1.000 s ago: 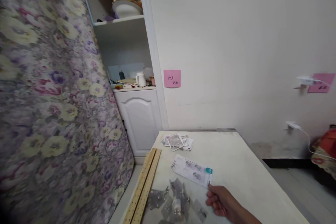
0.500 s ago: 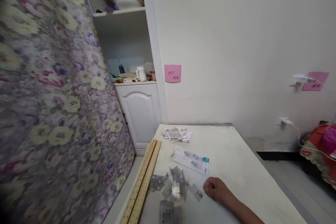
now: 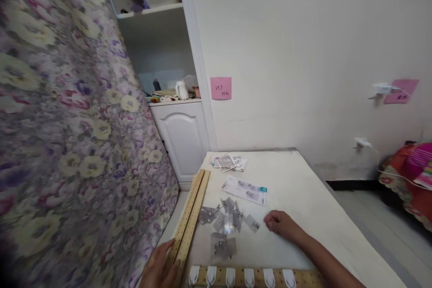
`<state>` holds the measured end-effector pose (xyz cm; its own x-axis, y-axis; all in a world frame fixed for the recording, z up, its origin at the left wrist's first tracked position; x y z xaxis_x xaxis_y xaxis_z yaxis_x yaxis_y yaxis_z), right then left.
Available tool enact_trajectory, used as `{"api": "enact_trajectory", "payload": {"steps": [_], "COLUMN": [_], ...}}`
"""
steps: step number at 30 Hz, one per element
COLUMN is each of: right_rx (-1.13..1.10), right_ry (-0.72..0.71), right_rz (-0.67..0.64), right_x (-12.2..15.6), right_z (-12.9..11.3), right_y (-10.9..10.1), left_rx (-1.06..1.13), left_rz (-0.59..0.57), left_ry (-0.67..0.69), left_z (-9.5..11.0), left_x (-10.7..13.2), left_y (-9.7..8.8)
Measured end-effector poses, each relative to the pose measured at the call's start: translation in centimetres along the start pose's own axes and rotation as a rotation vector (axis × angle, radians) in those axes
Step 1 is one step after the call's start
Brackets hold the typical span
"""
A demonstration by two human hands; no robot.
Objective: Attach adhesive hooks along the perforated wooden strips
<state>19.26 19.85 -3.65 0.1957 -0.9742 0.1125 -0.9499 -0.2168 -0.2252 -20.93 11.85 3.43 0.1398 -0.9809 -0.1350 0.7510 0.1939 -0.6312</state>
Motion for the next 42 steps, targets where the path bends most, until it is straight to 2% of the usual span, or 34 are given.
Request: {"api": "enact_trajectory", "payload": {"steps": [3, 6, 10, 13, 18, 24, 36, 42], "right_rx": [-0.006, 0.011, 0.072, 0.093, 0.159, 0.230, 0.409, 0.439], "right_ry": [-0.008, -0.066, -0.072, -0.039, -0.018, -0.067, -0.125, -0.142], "right_rz": [0.054, 0.142, 0.247, 0.307, 0.374, 0.422, 0.460, 0.471], "right_x": [2.0, 5.0, 9.5, 12.2, 15.0, 16.6, 17.2, 17.3], "right_z": [-0.2, -0.5, 0.7, 2.4, 4.4, 5.0, 6.0, 6.9], "right_y": [-2.1, -5.1, -8.9, -10.3, -9.6, -8.1, -8.1, -8.0], "left_rx": [-0.248, -0.352, -0.381, -0.401, -0.443, -0.462, -0.538, -0.613], "left_rz": [-0.055, -0.120, -0.139, -0.129, -0.138, -0.143, -0.072, 0.033], "left_ry": [-0.018, -0.029, -0.042, -0.066, -0.120, -0.177, -0.106, -0.078], "left_z": [-2.6, -4.0, -3.7, -2.5, -1.0, -0.9, -0.8, 0.0], "left_x": [-0.7, -0.7, -0.9, -0.9, -0.8, -1.1, -0.4, 0.7], "left_y": [1.3, 2.4, 2.6, 2.6, 2.8, 2.8, 3.2, 3.1]}}
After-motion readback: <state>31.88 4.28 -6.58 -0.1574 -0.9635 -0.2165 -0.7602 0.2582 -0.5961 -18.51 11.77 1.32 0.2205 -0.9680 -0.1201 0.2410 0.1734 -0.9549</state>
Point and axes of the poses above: each hand's wrist, its own x-axis away from the middle knuckle, its own y-axis out of the palm, z = x × y, the point moved 6 cm from there along -x, towards the middle knuckle
